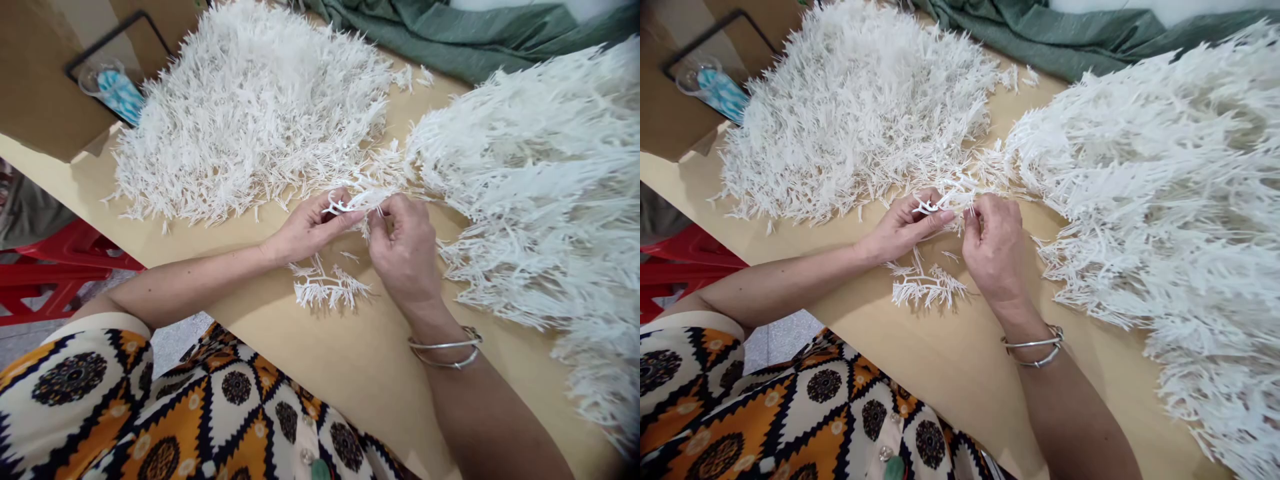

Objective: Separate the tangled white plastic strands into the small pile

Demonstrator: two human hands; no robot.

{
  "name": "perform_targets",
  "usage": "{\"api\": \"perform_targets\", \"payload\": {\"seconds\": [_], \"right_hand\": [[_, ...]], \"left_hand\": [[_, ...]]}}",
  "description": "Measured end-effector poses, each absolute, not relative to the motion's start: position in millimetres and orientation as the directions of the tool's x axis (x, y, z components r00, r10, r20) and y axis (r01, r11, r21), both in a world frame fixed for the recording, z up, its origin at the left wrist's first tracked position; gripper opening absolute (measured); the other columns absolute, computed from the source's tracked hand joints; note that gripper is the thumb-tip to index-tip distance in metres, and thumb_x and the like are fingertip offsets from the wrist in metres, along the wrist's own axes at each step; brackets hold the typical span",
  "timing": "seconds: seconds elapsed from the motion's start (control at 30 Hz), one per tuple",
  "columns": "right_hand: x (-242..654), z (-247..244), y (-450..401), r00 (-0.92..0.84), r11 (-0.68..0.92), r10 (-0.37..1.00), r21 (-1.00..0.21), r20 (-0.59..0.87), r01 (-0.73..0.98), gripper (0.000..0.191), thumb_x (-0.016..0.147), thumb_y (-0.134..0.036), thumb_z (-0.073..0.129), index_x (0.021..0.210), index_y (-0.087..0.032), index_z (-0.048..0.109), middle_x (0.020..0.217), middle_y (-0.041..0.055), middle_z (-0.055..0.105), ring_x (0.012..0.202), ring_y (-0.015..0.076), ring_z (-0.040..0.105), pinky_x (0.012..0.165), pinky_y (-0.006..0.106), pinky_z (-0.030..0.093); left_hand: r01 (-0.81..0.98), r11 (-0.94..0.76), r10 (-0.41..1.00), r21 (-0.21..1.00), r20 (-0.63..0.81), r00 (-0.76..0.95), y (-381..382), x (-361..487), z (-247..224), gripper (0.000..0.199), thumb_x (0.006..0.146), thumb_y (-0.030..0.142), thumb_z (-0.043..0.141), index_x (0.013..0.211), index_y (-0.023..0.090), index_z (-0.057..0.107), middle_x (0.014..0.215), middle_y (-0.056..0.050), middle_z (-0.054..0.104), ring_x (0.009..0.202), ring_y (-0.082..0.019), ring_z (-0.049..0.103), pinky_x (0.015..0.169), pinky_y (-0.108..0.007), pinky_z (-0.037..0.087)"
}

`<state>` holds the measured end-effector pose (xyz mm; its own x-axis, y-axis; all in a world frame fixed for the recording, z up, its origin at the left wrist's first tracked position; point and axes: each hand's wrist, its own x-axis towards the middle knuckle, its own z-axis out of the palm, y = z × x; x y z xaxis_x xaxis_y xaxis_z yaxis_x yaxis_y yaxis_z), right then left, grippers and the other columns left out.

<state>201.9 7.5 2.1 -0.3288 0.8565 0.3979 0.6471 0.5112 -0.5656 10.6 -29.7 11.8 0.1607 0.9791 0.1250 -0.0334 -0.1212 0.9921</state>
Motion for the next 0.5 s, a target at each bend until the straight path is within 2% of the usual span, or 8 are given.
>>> {"api": "perform_targets", "payload": {"seconds": [0.13, 0.23, 0.3, 0.4, 0.5], "right_hand": [[218, -2, 24, -0.181, 0.356, 0.930, -0.666, 0.319, 0.655, 0.020, 0.093, -0.025, 0.058, 0.076, -0.027, 0.046, 0.071, -0.0007, 0.053, 0.068, 0.0191, 0.048, 0.071, 0.039, 0.046], [226, 0, 30, -0.102, 0.290, 0.951, -0.731, 0.292, 0.618, 0.020, 0.096, -0.033, 0.060, 0.078, -0.027, 0.052, 0.072, 0.0006, 0.062, 0.065, 0.0185, 0.052, 0.070, 0.038, 0.046], [223, 4, 27, -0.156, 0.338, 0.938, -0.712, 0.311, 0.615, 0.025, 0.101, -0.038, 0.056, 0.078, -0.027, 0.057, 0.076, 0.0037, 0.067, 0.070, 0.0209, 0.058, 0.074, 0.040, 0.048], [213, 13, 18, -0.252, 0.470, 0.880, -0.666, 0.402, 0.580, 0.034, 0.106, -0.046, 0.049, 0.083, -0.026, 0.064, 0.084, 0.0074, 0.071, 0.083, 0.0252, 0.065, 0.088, 0.048, 0.050], [207, 18, 10, -0.317, 0.553, 0.833, -0.671, 0.453, 0.494, 0.036, 0.106, -0.051, 0.052, 0.089, -0.024, 0.068, 0.097, 0.0085, 0.075, 0.100, 0.0274, 0.069, 0.105, 0.055, 0.047]], "left_hand": [[-0.025, -0.185, 0.951, 0.982, 0.185, 0.248, -37, 13, 18, 0.032, 0.100, 0.036, 0.069, 0.079, 0.020, 0.051, 0.071, 0.006, 0.040, 0.060, -0.006, 0.034, 0.058, -0.027, 0.027], [-0.101, -0.103, 0.949, 0.990, 0.128, 0.289, -40, 16, 16, 0.033, 0.100, 0.039, 0.069, 0.081, 0.020, 0.050, 0.069, 0.007, 0.039, 0.058, -0.006, 0.032, 0.056, -0.026, 0.025], [-0.204, -0.015, 0.962, 0.979, 0.070, 0.265, -38, 18, 12, 0.033, 0.101, 0.042, 0.070, 0.086, 0.021, 0.049, 0.067, 0.009, 0.037, 0.056, -0.005, 0.030, 0.054, -0.024, 0.024], [-0.350, 0.034, 0.984, 0.936, 0.030, 0.175, -33, 19, 5, 0.034, 0.098, 0.045, 0.074, 0.092, 0.021, 0.051, 0.073, 0.009, 0.044, 0.057, -0.003, 0.035, 0.054, -0.021, 0.029], [-0.388, 0.042, 0.989, 0.921, 0.016, 0.145, -30, 20, 4, 0.036, 0.095, 0.047, 0.078, 0.092, 0.020, 0.054, 0.076, 0.008, 0.049, 0.058, -0.002, 0.039, 0.056, -0.019, 0.035]]}}
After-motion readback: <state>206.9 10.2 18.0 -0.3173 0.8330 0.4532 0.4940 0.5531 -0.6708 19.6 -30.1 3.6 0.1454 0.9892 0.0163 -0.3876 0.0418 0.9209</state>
